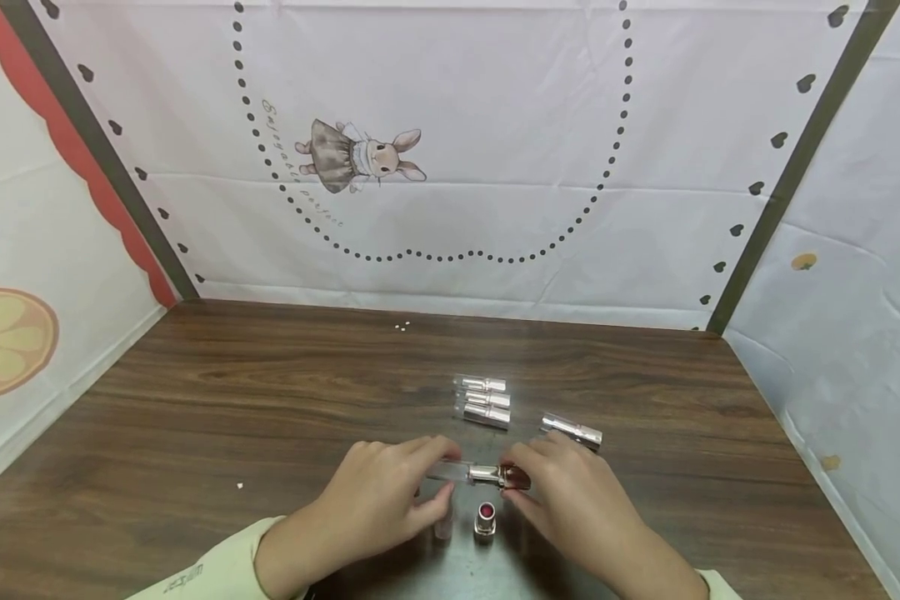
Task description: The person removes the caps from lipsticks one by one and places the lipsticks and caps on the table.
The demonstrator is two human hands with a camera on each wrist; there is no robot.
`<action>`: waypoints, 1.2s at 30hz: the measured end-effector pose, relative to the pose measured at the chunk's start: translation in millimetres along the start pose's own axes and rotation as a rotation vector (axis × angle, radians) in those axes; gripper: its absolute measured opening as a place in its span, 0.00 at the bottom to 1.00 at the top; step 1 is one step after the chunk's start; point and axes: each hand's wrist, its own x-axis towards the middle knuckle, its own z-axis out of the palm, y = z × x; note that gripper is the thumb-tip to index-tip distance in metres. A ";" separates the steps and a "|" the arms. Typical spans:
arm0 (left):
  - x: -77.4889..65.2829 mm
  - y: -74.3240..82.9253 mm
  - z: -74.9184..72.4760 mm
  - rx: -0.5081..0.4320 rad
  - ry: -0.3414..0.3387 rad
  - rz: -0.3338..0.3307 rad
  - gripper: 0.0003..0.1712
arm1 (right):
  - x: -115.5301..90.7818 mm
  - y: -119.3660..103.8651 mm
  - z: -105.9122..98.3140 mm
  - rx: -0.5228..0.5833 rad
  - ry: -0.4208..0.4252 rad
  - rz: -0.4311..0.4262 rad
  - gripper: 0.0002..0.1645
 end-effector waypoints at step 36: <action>-0.3 -16.6 3.0 -0.123 -0.303 -0.143 0.09 | -0.5 13.3 22.3 0.189 -0.262 0.099 0.09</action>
